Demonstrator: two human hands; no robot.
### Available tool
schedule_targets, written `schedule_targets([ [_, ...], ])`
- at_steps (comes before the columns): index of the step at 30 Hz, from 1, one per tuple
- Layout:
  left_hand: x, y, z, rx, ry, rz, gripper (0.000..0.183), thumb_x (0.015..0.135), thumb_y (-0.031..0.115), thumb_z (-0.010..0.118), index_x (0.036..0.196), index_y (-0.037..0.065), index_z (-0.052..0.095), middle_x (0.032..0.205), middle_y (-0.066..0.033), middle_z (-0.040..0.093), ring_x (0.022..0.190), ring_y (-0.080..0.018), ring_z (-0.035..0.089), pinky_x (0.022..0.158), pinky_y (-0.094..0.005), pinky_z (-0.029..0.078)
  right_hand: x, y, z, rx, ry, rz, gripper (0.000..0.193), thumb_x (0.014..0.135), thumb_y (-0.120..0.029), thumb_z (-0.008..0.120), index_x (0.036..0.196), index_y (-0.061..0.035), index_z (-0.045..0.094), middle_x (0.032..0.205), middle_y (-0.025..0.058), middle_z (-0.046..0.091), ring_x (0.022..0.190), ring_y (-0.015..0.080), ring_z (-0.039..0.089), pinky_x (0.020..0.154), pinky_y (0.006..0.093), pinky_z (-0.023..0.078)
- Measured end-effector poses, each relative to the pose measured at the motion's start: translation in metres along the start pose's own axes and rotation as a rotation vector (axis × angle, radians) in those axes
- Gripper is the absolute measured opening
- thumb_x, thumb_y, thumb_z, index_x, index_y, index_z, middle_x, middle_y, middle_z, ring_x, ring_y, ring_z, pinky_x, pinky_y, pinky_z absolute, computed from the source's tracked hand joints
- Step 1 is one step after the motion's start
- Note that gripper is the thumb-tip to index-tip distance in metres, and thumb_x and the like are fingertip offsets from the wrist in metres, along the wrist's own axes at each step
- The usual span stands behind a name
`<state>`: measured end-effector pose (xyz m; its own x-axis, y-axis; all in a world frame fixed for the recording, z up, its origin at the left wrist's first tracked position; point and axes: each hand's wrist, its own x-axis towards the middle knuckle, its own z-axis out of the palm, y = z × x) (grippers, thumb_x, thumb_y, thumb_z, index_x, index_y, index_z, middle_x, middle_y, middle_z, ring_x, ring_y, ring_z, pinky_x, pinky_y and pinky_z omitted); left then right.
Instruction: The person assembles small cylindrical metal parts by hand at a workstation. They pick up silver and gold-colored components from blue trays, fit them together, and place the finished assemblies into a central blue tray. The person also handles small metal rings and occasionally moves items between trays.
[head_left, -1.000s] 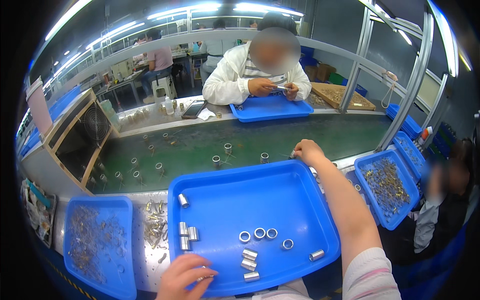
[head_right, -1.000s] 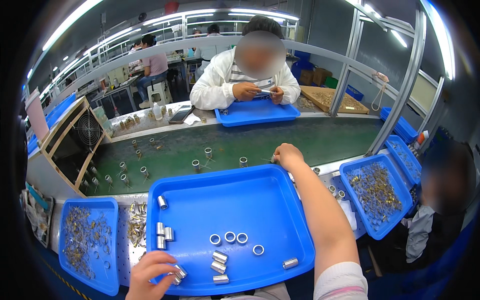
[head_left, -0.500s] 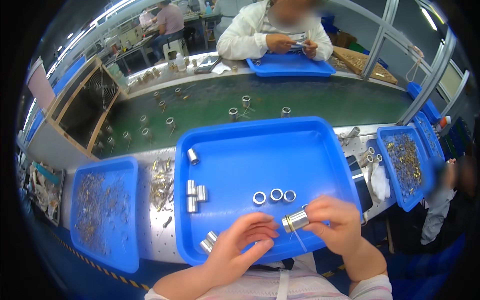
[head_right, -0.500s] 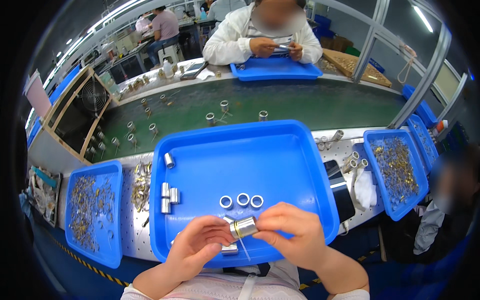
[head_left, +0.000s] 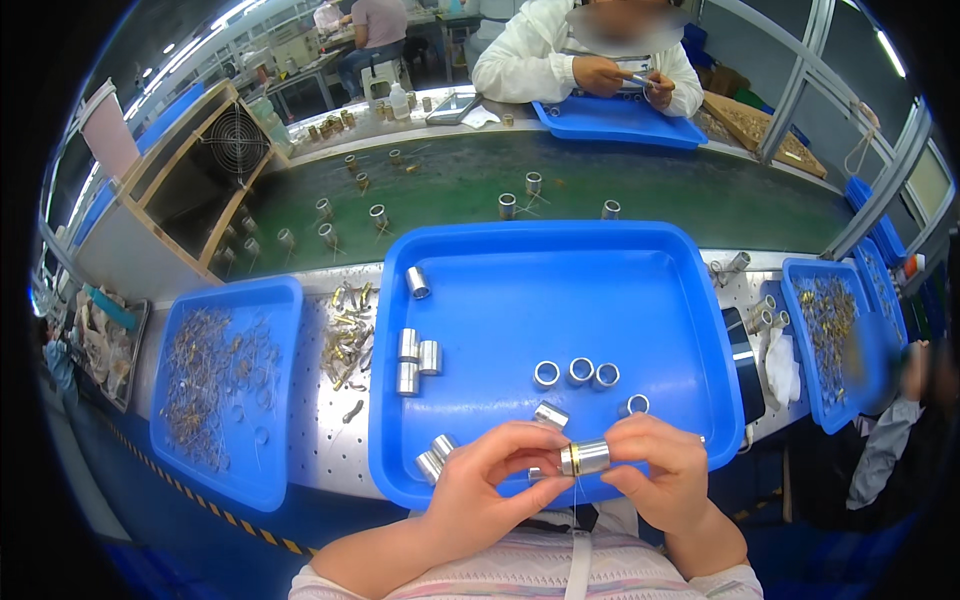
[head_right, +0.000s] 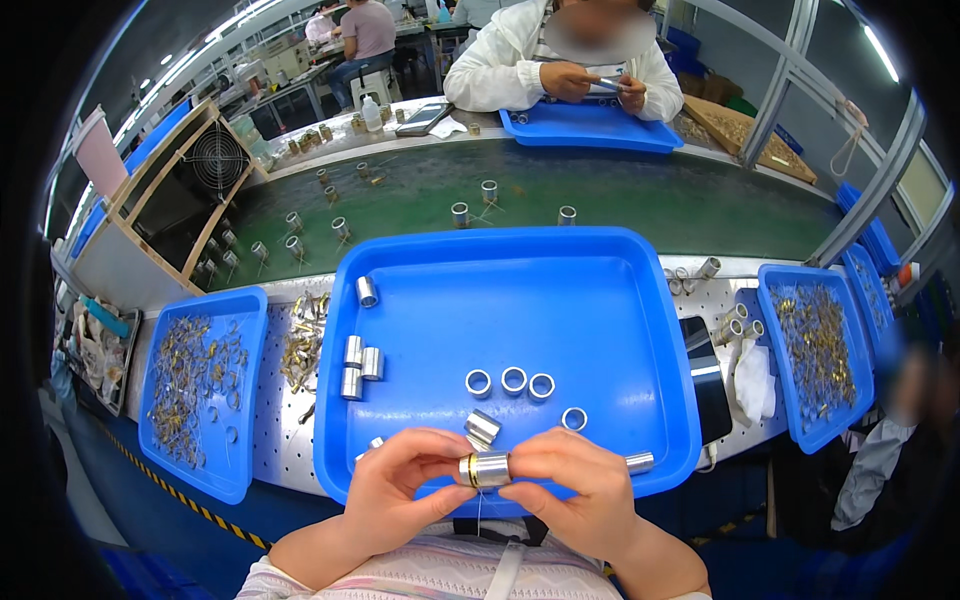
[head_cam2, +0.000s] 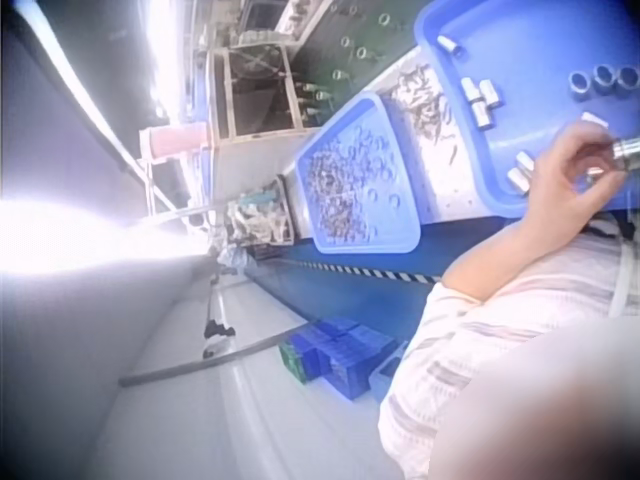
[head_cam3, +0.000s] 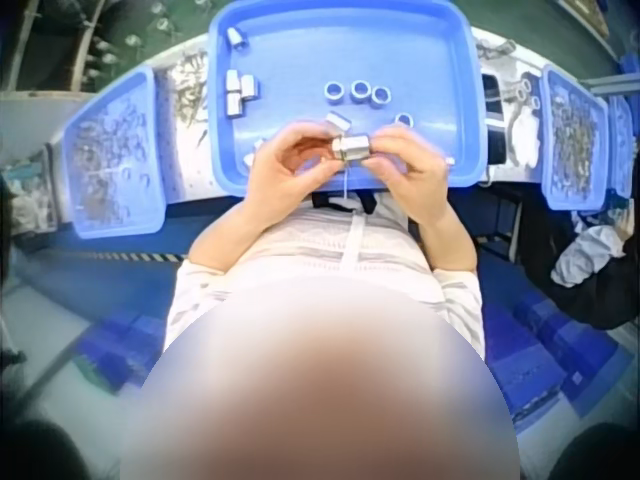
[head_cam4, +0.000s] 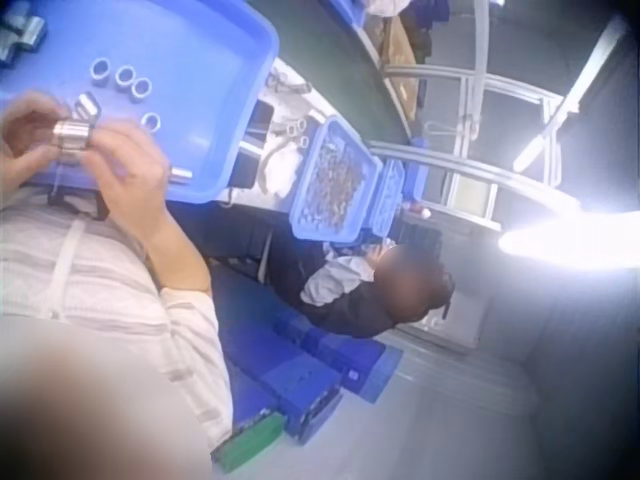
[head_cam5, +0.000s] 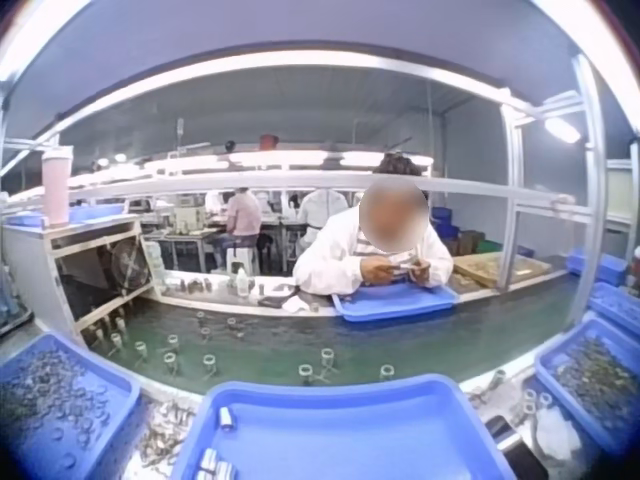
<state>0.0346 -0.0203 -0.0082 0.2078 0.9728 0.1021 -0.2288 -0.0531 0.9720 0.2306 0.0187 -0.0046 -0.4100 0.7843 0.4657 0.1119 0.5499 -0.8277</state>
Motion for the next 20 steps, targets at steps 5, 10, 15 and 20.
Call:
schedule_targets([
  [5,0.0012,-0.0013,-0.0008,0.160,-0.040,0.080,0.042,0.072,-0.014,0.066,0.111,-0.005,0.051,0.111,-0.0169,0.053,0.103,-0.0219,0.056,0.089,-0.0326,0.050,-0.0065,0.0068,0.0031,0.073,0.030,0.085,0.017,0.070,-0.004,0.074,0.084,0.0006,0.066,0.083,0.0118,0.065,0.073,0.0216,0.062,0.065,0.0281,0.048],
  [10,0.0031,0.0023,0.0004,0.037,-0.001,-0.009,0.045,0.073,-0.014,0.065,0.114,-0.005,0.049,0.114,-0.0167,0.053,0.102,-0.0206,0.057,0.088,-0.0319,0.050,-0.0062,0.0044,0.0068,0.077,0.084,0.078,0.016,0.069,-0.004,0.075,0.082,-0.0007,0.066,0.088,0.0123,0.064,0.073,0.0200,0.061,0.063,0.0274,0.048],
  [15,0.0013,-0.0011,-0.0051,-0.194,-0.027,-0.183,0.035,0.082,-0.005,0.063,0.114,-0.005,0.049,0.109,-0.0115,0.055,0.095,-0.0161,0.058,0.087,-0.0293,0.050,-0.0059,0.0050,0.0091,-0.008,0.082,-0.027,0.020,0.066,-0.005,0.077,0.082,-0.0019,0.067,0.093,0.0120,0.064,0.080,0.0222,0.062,0.068,0.0289,0.048],
  [20,-0.0009,-0.0041,-0.0066,-0.104,-0.025,-0.097,0.034,0.083,-0.005,0.062,0.114,-0.005,0.049,0.111,-0.0123,0.054,0.096,-0.0168,0.058,0.087,-0.0290,0.050,-0.0063,0.0011,0.0102,-0.036,0.066,0.028,0.024,0.065,-0.005,0.078,0.086,-0.0030,0.068,0.097,0.0123,0.064,0.084,0.0239,0.062,0.071,0.0301,0.049],
])
